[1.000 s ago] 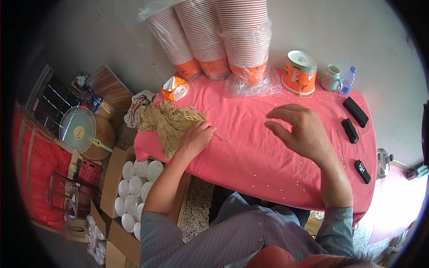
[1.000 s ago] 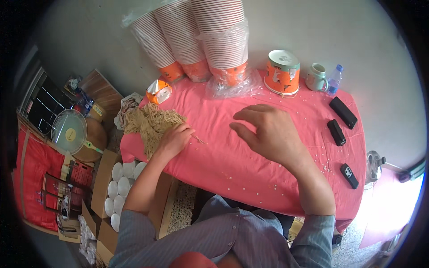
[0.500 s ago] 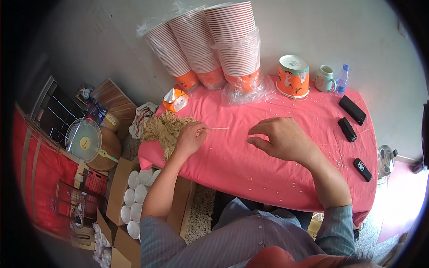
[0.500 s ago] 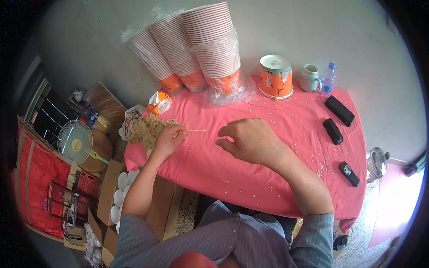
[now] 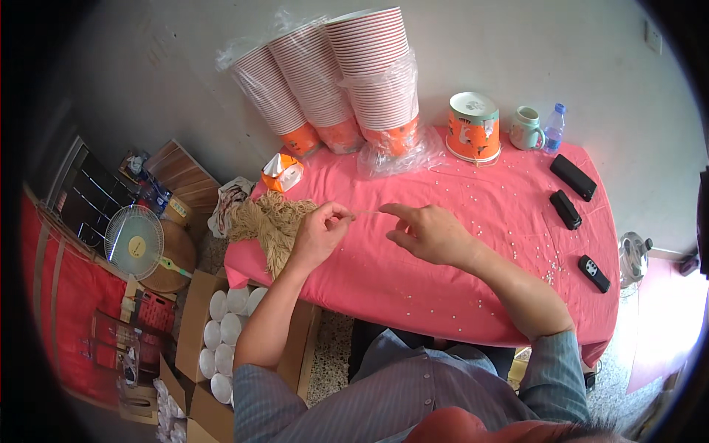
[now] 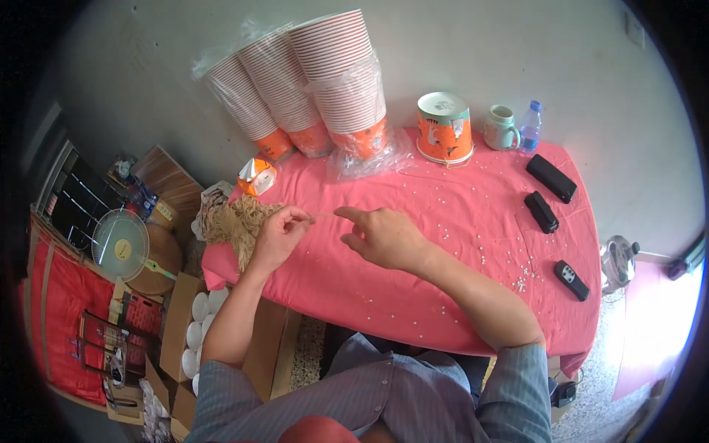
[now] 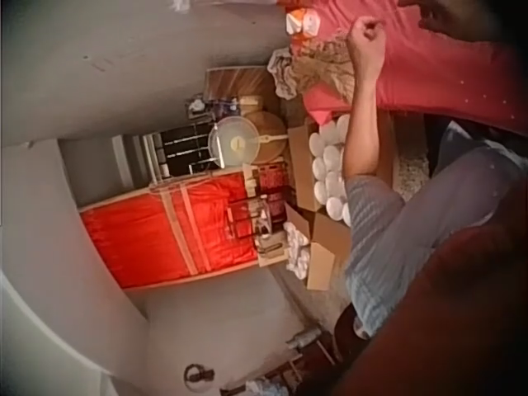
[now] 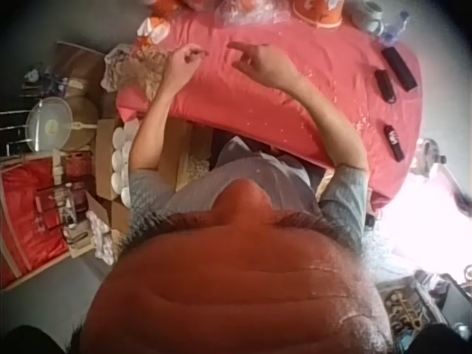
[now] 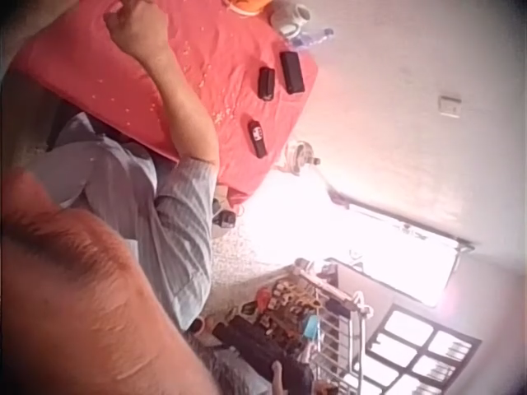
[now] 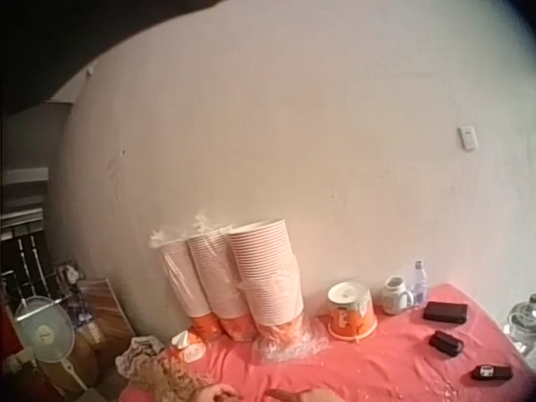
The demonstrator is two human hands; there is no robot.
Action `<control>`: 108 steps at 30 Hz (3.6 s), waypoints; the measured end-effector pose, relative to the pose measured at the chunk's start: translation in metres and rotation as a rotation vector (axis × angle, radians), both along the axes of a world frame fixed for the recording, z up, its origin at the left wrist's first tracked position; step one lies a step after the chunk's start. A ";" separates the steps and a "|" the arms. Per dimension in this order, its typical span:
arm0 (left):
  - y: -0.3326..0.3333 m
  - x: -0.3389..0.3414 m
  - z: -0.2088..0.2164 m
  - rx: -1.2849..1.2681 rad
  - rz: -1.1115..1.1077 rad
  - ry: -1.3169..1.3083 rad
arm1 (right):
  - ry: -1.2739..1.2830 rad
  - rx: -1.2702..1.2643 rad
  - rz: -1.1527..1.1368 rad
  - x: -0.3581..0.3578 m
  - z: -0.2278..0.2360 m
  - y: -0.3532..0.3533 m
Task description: Assembling paper buckets by manually threading and securing plastic handles into pre-punched holes.
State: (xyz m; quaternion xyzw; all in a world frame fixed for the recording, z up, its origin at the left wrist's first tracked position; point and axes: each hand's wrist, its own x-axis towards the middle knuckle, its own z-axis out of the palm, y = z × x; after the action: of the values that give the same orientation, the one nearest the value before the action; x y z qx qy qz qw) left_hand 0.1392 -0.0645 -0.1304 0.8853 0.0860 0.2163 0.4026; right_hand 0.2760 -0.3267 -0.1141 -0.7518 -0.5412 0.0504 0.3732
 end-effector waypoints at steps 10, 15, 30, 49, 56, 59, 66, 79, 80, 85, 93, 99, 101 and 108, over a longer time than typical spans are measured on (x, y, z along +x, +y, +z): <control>-0.025 0.001 -0.009 -0.158 -0.162 0.069 | 0.117 0.043 -0.023 0.016 -0.047 0.021; 0.007 -0.001 -0.024 -0.342 -0.022 -0.042 | 0.080 0.015 -0.048 0.024 -0.041 0.016; 0.208 -0.051 -0.040 -0.877 0.390 -0.362 | -0.107 -0.198 -0.344 0.070 -0.003 -0.020; 0.333 -0.126 -0.055 -0.629 0.840 -0.419 | -0.366 -0.150 -0.786 0.096 0.042 -0.072; 0.337 -0.103 -0.048 -0.451 0.782 -0.111 | -0.360 -0.040 -0.755 0.063 0.074 -0.093; 0.322 -0.118 -0.044 0.604 0.696 0.110 | -0.354 -0.019 -0.643 0.044 0.083 -0.081; 0.065 -0.003 0.035 0.564 0.176 -0.233 | -0.347 0.020 -0.392 0.016 0.081 -0.082; -0.040 0.102 0.161 0.650 -0.188 -0.579 | -0.335 0.161 -0.293 0.008 0.091 -0.091; -0.031 0.119 0.186 0.720 -0.126 -0.644 | -0.340 0.170 -0.314 0.007 0.093 -0.095; 0.025 0.191 0.261 1.010 0.160 -0.553 | -0.394 0.155 -0.309 0.005 0.100 -0.100; 0.029 0.247 0.295 1.282 0.193 -0.215 | -0.361 0.194 -0.233 0.007 0.109 -0.112; 0.032 0.258 0.302 1.213 0.112 -0.207 | -0.320 0.171 -0.125 0.012 0.109 -0.108; 0.034 0.261 0.306 1.168 0.165 -0.186 | -0.308 0.163 -0.114 0.013 0.110 -0.108; 0.043 0.280 0.301 1.032 0.246 -0.206 | -0.311 0.155 -0.105 0.017 0.111 -0.108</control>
State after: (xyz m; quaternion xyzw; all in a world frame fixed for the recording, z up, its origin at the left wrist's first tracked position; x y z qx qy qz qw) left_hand 0.4192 -0.0216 0.1702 0.9257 0.0318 0.3616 -0.1068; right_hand 0.2932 -0.4348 -0.0030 -0.7466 -0.5549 -0.1279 0.3440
